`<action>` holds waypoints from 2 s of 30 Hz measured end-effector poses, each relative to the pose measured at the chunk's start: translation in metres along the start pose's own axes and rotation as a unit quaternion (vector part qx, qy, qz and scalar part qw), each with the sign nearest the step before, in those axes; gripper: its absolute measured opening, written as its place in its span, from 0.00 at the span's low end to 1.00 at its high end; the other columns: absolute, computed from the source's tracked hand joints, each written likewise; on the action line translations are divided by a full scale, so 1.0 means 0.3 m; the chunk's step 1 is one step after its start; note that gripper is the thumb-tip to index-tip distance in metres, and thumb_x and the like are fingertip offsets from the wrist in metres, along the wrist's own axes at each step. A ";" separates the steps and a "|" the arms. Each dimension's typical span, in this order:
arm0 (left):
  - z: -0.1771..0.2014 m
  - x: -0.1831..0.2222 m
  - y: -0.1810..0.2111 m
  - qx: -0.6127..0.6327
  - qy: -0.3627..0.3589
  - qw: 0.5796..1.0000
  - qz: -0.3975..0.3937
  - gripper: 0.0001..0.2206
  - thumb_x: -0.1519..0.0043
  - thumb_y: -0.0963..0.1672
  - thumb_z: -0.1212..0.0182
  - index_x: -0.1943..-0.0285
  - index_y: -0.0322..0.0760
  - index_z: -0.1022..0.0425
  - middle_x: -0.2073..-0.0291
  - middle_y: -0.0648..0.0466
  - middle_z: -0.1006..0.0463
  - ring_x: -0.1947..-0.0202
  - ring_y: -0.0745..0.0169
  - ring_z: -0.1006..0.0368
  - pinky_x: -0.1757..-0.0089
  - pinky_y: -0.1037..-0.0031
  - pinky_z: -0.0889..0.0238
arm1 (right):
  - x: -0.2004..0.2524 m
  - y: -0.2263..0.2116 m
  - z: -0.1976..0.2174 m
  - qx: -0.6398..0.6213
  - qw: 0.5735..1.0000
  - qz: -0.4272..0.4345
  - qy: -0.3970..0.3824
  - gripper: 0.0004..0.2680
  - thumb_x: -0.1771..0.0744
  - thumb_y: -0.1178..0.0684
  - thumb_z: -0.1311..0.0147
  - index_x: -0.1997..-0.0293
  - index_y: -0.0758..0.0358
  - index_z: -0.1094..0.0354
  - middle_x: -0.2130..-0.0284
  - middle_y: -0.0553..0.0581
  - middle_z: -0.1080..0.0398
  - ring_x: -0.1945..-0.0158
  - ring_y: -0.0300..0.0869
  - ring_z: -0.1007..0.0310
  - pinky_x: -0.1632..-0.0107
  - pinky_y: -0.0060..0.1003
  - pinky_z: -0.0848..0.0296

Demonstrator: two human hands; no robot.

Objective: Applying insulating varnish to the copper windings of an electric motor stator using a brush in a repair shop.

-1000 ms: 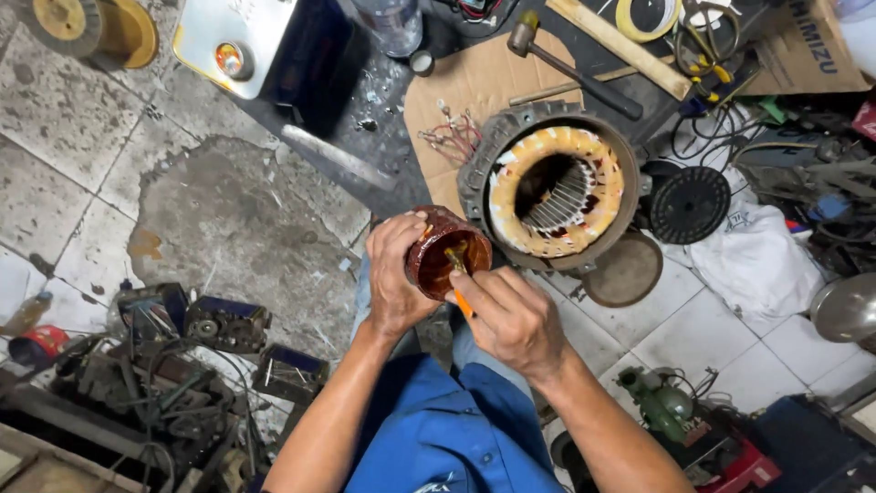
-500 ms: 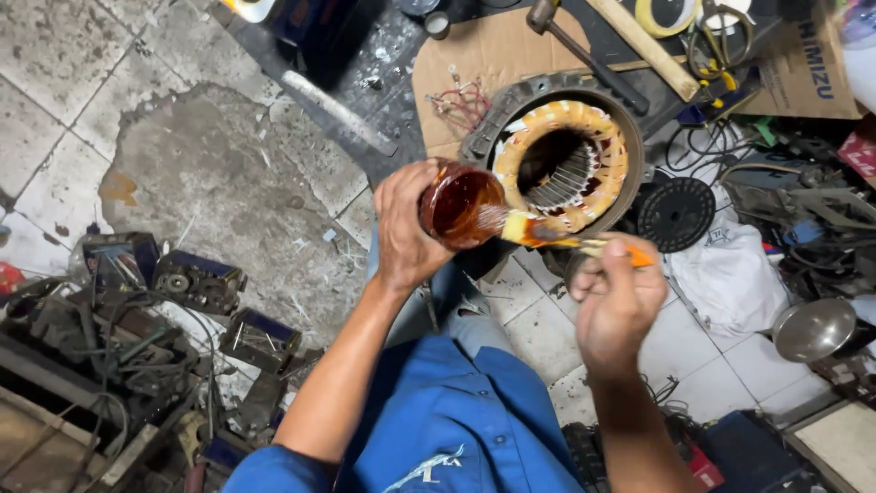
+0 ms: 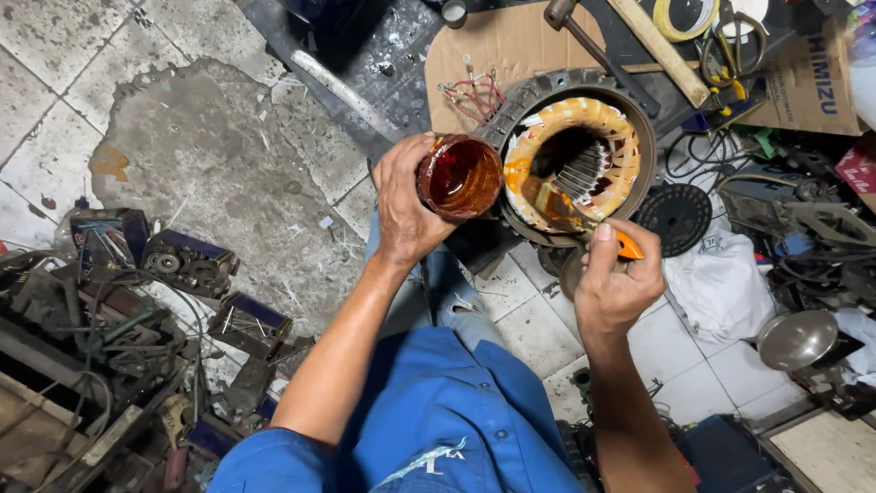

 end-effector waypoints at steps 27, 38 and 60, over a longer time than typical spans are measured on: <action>-0.008 0.004 0.066 0.032 0.006 0.999 -0.030 0.40 0.53 0.56 0.18 0.38 0.35 0.32 0.42 0.46 0.25 0.38 0.41 0.29 0.35 0.48 0.47 | 0.145 0.060 0.234 -0.027 0.971 0.238 -0.003 0.06 0.33 0.64 0.43 0.59 0.83 0.30 0.77 0.63 0.30 0.77 0.48 0.29 0.71 0.39 0.30; -0.047 0.022 0.124 0.000 -0.027 0.992 -0.120 0.38 0.50 0.55 0.17 0.34 0.41 0.31 0.39 0.49 0.25 0.34 0.43 0.33 0.34 0.47 0.52 | 0.052 -0.144 -0.148 0.003 0.960 0.242 -0.141 0.06 0.31 0.62 0.45 0.52 0.75 0.26 0.68 0.67 0.25 0.67 0.51 0.25 0.60 0.42 0.23; 0.014 -0.023 0.042 -0.076 0.012 0.996 -0.037 0.38 0.43 0.55 0.19 0.32 0.40 0.39 0.36 0.47 0.28 0.31 0.45 0.32 0.32 0.47 0.46 | 0.042 0.082 0.081 -0.037 0.995 -0.066 -0.061 0.06 0.26 0.59 0.50 0.47 0.71 0.31 0.71 0.60 0.28 0.71 0.37 0.28 0.68 0.26 0.25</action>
Point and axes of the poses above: each hand's wrist, its own x-axis away from the middle knuckle, its own z-axis out of the back of the hand, y = z × x, the point moved 5 cm from there along -x, towards the middle knuckle
